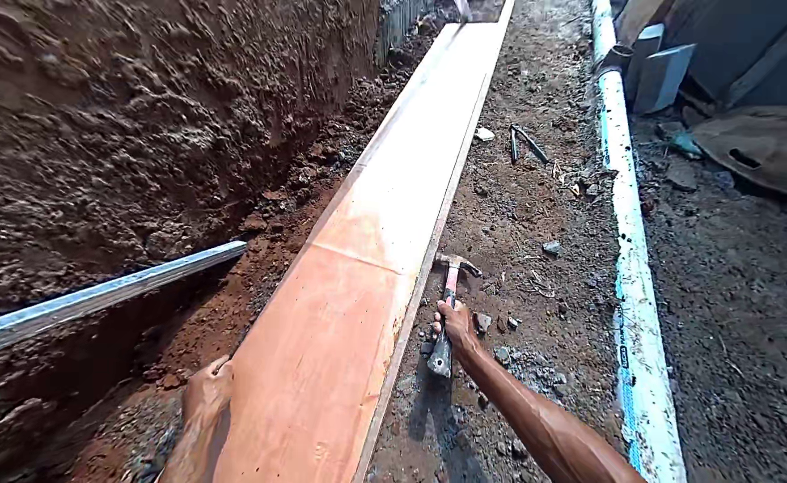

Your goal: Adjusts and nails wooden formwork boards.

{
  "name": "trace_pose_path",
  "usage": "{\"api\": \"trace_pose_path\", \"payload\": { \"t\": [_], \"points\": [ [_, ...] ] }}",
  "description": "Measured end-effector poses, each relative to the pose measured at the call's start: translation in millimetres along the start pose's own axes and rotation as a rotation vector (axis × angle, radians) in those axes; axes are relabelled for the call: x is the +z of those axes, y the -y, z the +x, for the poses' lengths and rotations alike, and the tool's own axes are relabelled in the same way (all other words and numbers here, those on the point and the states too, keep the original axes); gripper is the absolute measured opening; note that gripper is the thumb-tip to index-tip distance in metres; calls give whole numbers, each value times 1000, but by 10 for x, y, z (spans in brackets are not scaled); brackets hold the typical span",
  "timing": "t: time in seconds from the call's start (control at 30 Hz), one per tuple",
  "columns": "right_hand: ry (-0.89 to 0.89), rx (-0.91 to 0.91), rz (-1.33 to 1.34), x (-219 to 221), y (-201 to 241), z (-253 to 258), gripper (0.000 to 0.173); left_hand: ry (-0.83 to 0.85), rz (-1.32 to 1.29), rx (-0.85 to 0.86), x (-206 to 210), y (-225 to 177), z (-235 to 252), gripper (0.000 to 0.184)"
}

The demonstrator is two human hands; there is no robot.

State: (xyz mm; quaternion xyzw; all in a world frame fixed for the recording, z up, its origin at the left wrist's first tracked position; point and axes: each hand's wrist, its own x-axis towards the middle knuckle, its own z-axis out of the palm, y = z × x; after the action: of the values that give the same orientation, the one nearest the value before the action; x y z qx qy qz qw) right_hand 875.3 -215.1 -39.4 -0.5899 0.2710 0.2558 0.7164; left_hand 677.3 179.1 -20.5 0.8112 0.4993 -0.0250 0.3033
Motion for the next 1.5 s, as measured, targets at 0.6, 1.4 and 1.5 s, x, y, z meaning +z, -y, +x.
{"api": "trace_pose_path", "payload": {
  "t": [0.6,1.4,1.5],
  "points": [
    [200,70,-335,-566,219,226,21,42,160,32,478,-1302,643,35],
    [147,65,-443,-511,327,196,16,205,274,48,659,-1362,570,42],
    [128,54,-480,-515,388,163,17,184,263,46,718,-1359,524,43]
  ]
}}
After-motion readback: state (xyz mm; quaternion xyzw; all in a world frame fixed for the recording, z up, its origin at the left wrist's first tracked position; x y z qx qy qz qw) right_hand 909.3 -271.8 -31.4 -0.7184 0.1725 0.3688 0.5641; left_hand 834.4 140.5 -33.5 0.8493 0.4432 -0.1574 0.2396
